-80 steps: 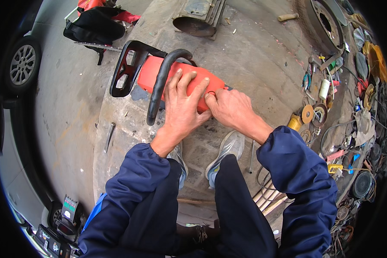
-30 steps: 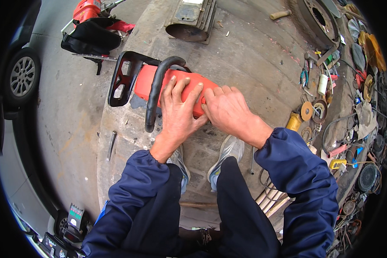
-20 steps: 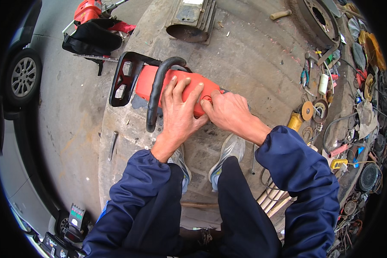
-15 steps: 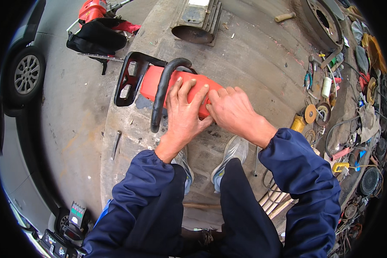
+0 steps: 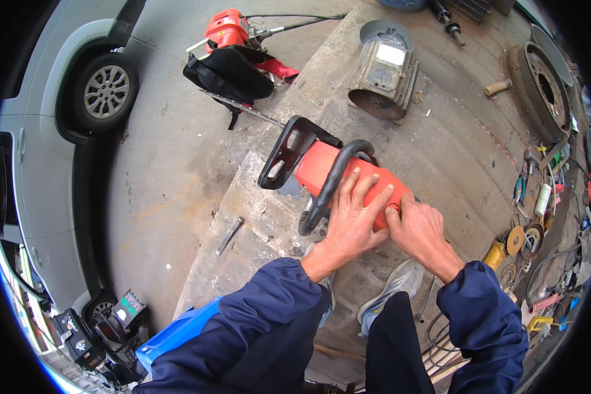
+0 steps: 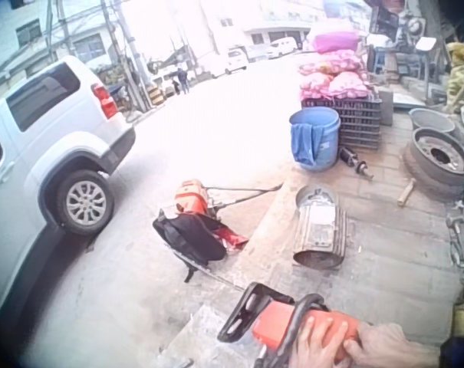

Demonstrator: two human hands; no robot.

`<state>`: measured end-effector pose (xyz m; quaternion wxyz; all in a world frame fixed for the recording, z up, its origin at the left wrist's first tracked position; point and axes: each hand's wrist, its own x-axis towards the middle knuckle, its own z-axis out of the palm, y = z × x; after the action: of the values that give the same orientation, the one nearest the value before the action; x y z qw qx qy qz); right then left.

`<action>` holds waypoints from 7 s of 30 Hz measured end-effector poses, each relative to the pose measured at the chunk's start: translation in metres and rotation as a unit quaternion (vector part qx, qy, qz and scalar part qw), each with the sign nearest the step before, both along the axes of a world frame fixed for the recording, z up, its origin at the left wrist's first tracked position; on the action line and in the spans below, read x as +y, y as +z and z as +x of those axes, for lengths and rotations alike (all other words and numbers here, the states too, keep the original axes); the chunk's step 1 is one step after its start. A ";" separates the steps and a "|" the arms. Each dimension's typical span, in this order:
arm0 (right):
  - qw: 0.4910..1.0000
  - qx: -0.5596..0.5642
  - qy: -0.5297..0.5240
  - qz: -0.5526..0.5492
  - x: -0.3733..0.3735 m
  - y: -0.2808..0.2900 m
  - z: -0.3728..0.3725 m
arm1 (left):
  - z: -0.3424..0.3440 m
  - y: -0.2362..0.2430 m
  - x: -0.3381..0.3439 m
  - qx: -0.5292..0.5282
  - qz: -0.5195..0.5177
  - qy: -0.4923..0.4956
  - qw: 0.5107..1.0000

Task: The person repairs a red chainsaw by removing and reattaching its cover and adjusting internal components with a screwdriver. They then move to a red string trimmer, adjust its pull-start mechanism, and attempt to start the engine.

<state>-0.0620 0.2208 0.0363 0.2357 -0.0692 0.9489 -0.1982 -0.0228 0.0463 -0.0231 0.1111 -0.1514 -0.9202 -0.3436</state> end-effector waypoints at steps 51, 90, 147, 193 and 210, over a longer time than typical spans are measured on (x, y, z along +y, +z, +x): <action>0.906 -0.081 -0.406 0.082 0.288 -0.001 0.429 | 0.124 0.100 -0.179 -0.300 0.195 0.411 0.838; 0.944 0.169 -0.044 -0.279 -0.016 0.254 0.104 | 0.420 0.240 -0.322 -0.182 0.105 0.501 0.839; 0.988 0.093 0.103 -0.064 -0.154 0.176 0.119 | 0.821 0.013 -0.215 -0.324 0.167 0.930 0.053; 0.994 0.091 0.026 0.053 -0.032 0.169 0.119 | 0.670 0.021 -0.448 -0.347 0.366 0.689 0.521; 0.997 0.065 0.033 0.008 -0.040 0.175 0.119 | 0.683 -0.002 -0.410 -0.237 0.160 0.761 0.582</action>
<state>0.0568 0.1808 0.2109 0.1801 -0.1117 0.9609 -0.1782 0.6597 -0.3633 -0.0249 0.1324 0.7117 -0.6219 -0.2985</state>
